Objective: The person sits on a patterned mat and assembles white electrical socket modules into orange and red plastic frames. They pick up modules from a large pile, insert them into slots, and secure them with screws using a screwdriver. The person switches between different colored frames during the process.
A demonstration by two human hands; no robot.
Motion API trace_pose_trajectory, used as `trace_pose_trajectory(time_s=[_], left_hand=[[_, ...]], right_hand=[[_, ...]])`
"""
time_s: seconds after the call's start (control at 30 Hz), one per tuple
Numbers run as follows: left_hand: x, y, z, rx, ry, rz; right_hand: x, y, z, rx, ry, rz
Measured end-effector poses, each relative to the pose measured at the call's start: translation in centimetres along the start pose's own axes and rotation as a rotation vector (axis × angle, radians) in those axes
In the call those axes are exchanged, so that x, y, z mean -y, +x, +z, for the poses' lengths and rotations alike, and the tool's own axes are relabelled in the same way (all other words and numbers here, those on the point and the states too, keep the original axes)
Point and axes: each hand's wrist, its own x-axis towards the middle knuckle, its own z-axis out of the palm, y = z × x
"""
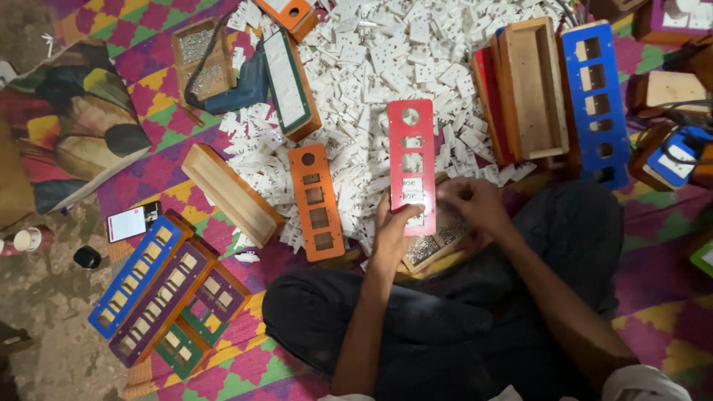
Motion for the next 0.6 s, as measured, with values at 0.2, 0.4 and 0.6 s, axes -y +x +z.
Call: trace_pose_trajectory(time_s=[0.2, 0.4, 0.6], left_hand=[[0.9, 0.0, 0.0, 0.095, 0.077, 0.026], [0.2, 0.5, 1.1, 0.165, 0.149, 0.092], [-0.5, -1.2, 1.9, 0.154, 0.201, 0.065]], right_hand=[[-0.4, 1.8, 1.3, 0.148, 0.868, 0.286], [-0.2, 2.0, 0.5, 0.261, 0.864, 0.571], [-1.6, 1.2, 0.4, 0.275, 1.189, 0.638]])
